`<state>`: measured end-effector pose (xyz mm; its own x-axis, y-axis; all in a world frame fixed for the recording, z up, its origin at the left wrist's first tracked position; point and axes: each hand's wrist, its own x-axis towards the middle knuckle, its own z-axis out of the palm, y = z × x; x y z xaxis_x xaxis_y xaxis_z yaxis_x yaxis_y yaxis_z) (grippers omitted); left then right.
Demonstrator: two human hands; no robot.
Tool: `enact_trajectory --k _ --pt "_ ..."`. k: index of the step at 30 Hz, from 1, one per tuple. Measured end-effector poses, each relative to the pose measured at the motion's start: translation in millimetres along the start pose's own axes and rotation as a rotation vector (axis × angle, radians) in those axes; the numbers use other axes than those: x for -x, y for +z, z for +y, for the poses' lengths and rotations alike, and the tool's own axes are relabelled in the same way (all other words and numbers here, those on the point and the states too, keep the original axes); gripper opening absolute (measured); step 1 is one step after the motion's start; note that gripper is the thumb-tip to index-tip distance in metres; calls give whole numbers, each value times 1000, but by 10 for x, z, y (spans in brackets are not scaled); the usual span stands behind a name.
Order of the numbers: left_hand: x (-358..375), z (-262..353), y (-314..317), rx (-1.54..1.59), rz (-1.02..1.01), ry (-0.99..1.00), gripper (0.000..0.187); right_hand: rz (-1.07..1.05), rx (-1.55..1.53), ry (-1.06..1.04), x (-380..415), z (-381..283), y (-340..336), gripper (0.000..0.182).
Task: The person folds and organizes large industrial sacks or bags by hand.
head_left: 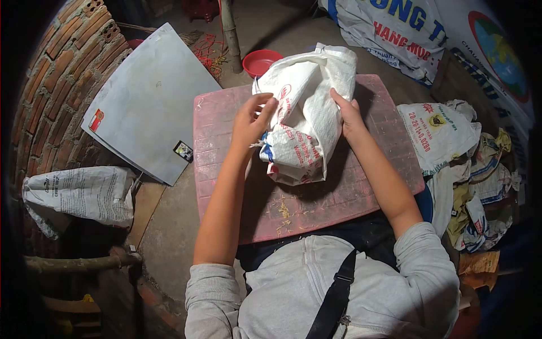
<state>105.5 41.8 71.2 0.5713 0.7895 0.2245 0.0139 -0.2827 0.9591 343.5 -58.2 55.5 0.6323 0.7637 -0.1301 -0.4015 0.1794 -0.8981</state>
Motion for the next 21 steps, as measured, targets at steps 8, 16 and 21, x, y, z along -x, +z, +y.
enact_trajectory --k 8,16,21 --pt "51 -6 62 288 -317 -135 64 -139 -177 105 7 -29 -5 42" --pt "187 25 325 944 -277 -389 86 -368 -305 249 246 -36 119 48" --pt "290 121 358 1271 -270 -528 75 -425 -364 289 260 31 163 55"
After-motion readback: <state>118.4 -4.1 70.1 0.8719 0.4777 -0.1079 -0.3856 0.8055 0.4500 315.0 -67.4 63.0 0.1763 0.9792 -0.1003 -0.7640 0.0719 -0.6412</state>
